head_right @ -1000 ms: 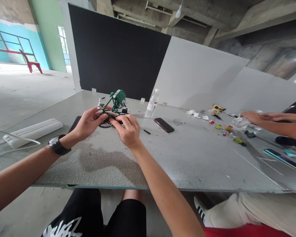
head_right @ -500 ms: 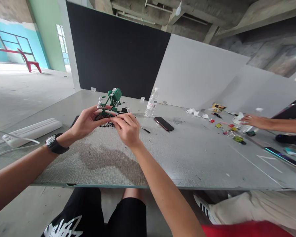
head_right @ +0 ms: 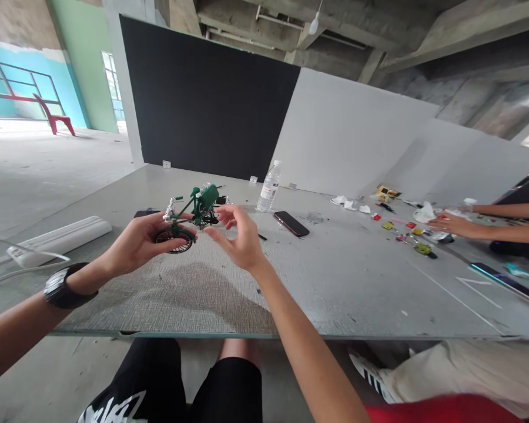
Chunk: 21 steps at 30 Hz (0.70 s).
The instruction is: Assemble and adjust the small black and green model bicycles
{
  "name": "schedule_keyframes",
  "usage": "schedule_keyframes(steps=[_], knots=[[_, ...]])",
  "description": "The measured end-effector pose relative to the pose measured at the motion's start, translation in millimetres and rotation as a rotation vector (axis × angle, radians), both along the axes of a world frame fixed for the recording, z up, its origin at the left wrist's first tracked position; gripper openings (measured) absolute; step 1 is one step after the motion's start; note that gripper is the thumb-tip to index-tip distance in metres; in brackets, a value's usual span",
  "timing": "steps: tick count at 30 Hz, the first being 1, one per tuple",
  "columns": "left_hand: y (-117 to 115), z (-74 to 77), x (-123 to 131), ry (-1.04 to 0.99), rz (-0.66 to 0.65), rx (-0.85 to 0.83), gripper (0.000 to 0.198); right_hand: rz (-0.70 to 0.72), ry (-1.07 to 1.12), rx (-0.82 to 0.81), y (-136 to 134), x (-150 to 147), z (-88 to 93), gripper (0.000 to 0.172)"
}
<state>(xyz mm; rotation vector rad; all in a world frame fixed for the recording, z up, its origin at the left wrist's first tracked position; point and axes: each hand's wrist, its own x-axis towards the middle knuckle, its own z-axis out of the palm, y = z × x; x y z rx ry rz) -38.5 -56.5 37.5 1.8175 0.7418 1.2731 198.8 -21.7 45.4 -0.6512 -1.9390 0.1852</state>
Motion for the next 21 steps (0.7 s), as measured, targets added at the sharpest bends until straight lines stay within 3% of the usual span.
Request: schedule_keyframes(steps=[6, 10, 15, 21], knots=[[2.0, -20.9, -12.1, 0.182, -0.043, -0.049, 0.030, -0.196, 0.076, 0.000, 25.4, 24.2, 10.7, 0.021], [7.4, -29.2, -18.3, 0.271, -0.065, -0.149, 0.029, -0.206, -0.232, -0.020, 65.3, 25.9, 29.2, 0.018], [8.3, -37.1, -22.2, 0.270, -0.077, -0.257, 0.026, -0.208, -0.709, -0.087, 110.2, 4.2, 46.5, 0.023], [8.1, -38.5, -22.4, 0.265, -0.084, -0.280, 0.030, -0.184, -0.923, -0.155, 134.7, -16.8, 50.5, 0.030]])
